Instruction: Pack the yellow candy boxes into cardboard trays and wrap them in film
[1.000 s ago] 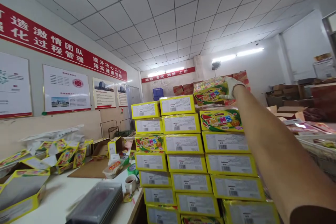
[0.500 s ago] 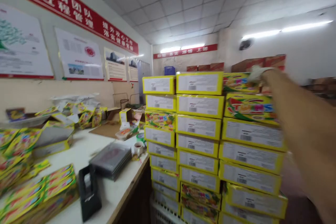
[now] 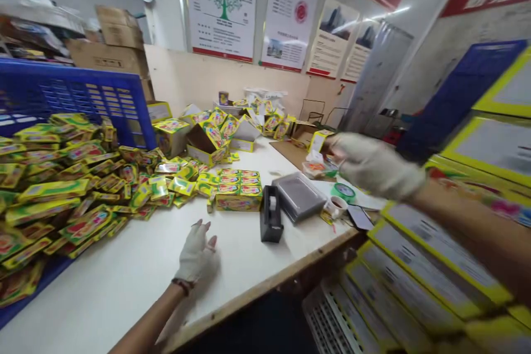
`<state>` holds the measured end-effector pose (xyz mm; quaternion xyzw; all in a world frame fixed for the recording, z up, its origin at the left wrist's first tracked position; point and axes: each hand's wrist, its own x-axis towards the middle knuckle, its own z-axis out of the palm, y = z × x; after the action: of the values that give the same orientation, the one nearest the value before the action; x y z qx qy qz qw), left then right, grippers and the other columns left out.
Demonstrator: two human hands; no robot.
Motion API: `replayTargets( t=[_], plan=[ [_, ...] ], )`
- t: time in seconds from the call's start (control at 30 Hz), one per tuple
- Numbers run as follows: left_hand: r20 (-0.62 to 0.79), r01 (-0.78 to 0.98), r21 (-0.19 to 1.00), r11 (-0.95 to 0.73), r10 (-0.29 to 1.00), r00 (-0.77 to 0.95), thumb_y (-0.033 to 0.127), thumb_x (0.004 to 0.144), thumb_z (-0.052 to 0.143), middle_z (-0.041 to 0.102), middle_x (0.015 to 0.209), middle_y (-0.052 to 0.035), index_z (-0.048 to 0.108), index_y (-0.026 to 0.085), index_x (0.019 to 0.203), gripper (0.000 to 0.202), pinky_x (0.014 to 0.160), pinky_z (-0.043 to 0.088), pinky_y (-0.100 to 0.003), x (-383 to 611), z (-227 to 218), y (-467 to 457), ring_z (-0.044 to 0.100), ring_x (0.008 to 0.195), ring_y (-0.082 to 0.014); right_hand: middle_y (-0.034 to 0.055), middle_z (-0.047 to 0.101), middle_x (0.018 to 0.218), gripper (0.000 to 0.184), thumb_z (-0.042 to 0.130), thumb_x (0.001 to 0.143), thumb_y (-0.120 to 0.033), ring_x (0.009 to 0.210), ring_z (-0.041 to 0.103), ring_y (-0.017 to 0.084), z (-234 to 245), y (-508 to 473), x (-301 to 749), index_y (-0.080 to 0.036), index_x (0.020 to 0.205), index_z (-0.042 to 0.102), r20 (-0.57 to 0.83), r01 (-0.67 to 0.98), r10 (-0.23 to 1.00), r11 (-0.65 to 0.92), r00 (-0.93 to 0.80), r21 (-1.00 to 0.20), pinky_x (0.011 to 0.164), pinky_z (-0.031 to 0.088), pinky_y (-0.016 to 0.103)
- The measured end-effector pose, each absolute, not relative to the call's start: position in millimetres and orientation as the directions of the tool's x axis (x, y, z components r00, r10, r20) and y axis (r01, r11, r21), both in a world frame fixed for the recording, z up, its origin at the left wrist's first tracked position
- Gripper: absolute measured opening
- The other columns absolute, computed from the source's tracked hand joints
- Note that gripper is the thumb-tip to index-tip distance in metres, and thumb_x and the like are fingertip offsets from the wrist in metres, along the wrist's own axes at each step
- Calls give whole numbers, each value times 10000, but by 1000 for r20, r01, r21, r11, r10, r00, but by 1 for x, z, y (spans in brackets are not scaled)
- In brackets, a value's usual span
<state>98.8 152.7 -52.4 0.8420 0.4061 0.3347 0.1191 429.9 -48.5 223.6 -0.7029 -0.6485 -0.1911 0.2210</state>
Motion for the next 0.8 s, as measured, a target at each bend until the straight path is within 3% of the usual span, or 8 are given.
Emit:
replayTargets(
  t=[0.1,0.2,0.3,0.4,0.53,0.8],
  plan=[
    [501,552,381,-742,667,552,340,893,418,598,1225,-128,558,181,1233,401,1042,446,-418,139,-17,187,502,1259,-261,121,633,1259,447,530,829,-166,1193,561,247,164,12,419,-162,1271,600,366,990,930,29,23,-136,1064,426,394],
    [467,534,295,-792,608,642,370,925,405,559,1290,-138,539,183,1280,423,1060,401,-419,196,19,230,464,1281,-270,141,585,1336,477,469,851,-177,1253,517,243,106,48,425,-139,1316,565,179,950,957,-181,230,-254,1091,381,398],
    [392,547,231,-805,591,705,407,923,416,503,1365,-180,525,172,1309,465,1075,328,-520,254,36,267,424,1298,-331,157,654,1182,354,451,870,-186,1111,586,239,70,58,445,-128,1156,652,62,859,888,-420,455,-292,984,428,369],
    [281,538,177,-824,566,775,505,888,462,511,1360,-185,546,193,1298,522,1067,261,-603,290,33,290,410,1291,-374,129,692,967,225,500,856,-214,911,617,218,52,57,464,-133,936,693,-16,792,834,-530,552,-303,824,451,325],
    [171,518,121,-847,532,829,605,881,414,559,1278,-162,588,221,1238,553,1044,252,-605,290,23,295,445,1237,-366,57,678,808,136,606,800,-262,764,577,163,37,60,477,-155,800,690,-141,752,828,-554,543,-357,701,414,262],
    [212,574,-46,-817,554,805,559,919,348,562,1247,-170,580,195,1244,540,963,328,-558,187,23,213,472,1167,-372,-34,539,572,85,599,753,-218,540,483,94,32,67,491,-158,711,642,-301,671,835,-550,461,-497,537,384,209]
  ],
)
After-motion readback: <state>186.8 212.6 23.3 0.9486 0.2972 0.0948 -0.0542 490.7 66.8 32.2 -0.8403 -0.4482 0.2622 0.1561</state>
